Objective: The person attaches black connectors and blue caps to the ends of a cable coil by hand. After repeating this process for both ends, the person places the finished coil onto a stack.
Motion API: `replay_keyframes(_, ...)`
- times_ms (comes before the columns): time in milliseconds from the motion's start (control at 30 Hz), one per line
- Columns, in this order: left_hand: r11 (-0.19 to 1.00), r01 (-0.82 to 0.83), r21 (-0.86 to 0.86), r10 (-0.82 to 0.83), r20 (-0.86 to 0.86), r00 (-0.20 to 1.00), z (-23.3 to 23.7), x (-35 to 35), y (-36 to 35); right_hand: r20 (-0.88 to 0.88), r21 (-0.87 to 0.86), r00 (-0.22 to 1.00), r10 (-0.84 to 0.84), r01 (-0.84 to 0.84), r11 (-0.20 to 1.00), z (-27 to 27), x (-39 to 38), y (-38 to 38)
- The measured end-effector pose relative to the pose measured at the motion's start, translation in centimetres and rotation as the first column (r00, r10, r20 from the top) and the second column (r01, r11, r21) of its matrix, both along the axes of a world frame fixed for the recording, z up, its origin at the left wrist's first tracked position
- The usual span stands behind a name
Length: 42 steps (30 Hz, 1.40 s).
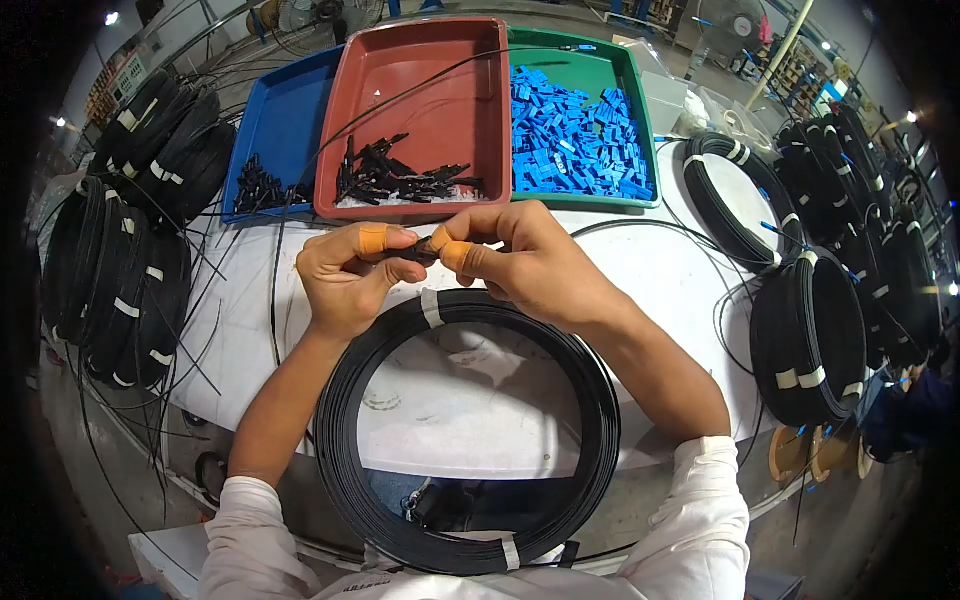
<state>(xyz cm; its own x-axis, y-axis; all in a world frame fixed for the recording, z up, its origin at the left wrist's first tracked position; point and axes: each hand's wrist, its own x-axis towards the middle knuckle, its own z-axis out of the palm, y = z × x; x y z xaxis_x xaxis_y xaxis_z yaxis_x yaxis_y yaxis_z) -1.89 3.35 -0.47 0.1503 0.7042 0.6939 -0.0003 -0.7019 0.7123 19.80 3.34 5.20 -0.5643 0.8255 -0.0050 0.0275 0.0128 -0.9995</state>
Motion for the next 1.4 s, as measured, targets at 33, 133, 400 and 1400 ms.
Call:
replay_keyframes(33, 1.0, -0.015, 0.014, 0.015, 0.01, 1.0, -0.2, 0.0, 0.0, 0.0, -0.001, 1.0, 0.001, -0.001, 1.0, -0.1, 0.0, 0.0)
replay_keyframes(133, 0.993, -0.046, 0.11, 0.044, 0.016, 0.999, -0.4, 0.0, 0.3, -0.024, -0.004, 0.999, -0.027, 0.027, 1.0, 0.0, -0.1, -0.2)
replay_keyframes(400, 0.962, -0.078, 0.262, 0.084, -0.01, 0.996, -0.2, -0.4, 0.6, -0.092, -0.064, 0.996, -0.019, 0.013, 0.998, 0.8, 0.0, -0.9)
replay_keyframes(1400, 0.966, -0.064, 0.249, 0.064, 0.006, 0.998, -0.2, 0.2, 0.1, -0.02, -0.184, 0.999, -0.043, 0.039, 0.982, 0.2, -0.4, -1.0)
